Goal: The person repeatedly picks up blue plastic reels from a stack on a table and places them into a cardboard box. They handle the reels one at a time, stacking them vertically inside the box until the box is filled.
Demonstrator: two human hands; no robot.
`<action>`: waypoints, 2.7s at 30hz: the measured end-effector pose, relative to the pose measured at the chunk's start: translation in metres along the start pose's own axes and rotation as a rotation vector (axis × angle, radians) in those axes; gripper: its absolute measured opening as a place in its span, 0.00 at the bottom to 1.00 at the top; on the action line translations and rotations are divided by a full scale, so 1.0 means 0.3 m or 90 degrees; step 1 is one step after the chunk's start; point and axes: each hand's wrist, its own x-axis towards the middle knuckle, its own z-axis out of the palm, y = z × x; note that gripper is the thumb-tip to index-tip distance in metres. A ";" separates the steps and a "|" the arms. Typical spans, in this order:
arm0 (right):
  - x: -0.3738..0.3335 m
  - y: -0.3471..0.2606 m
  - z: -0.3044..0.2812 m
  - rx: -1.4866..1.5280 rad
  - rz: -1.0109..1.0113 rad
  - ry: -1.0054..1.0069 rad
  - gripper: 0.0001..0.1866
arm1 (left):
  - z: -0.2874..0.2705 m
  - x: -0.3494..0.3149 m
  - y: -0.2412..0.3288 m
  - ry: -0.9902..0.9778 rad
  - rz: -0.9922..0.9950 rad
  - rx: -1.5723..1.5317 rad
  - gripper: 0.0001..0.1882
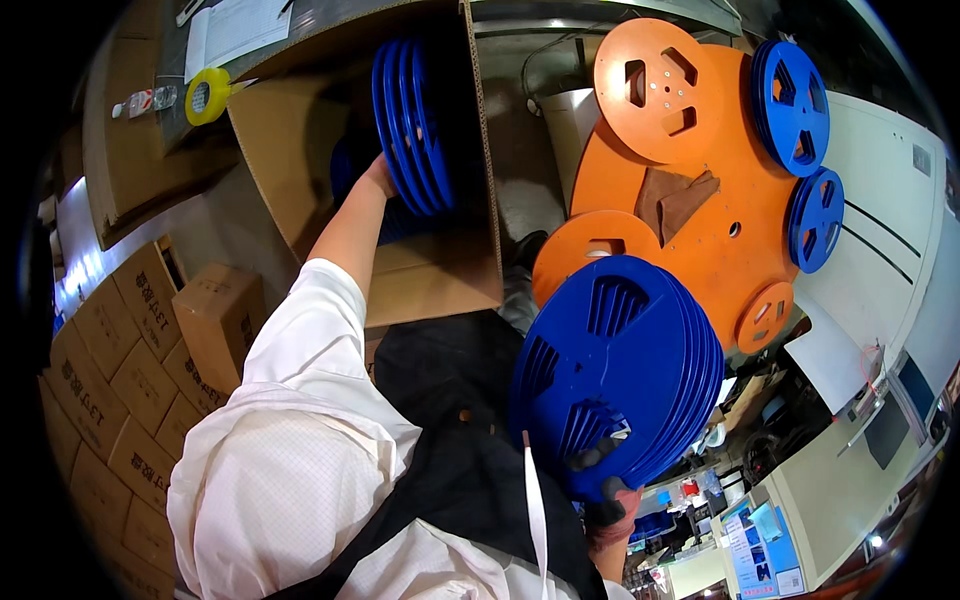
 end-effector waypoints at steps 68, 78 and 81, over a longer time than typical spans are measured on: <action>-0.170 -0.100 0.191 0.350 -0.369 -0.462 0.35 | 0.108 -1.431 -0.001 -0.855 0.045 -0.621 0.40; -0.137 -0.099 0.077 0.372 -0.368 -0.725 0.36 | 0.015 -1.452 0.022 -0.786 0.287 -0.455 0.42; -0.155 -0.114 0.074 0.368 -0.385 -0.730 0.35 | 0.007 -1.464 0.025 -0.760 0.398 -0.365 0.43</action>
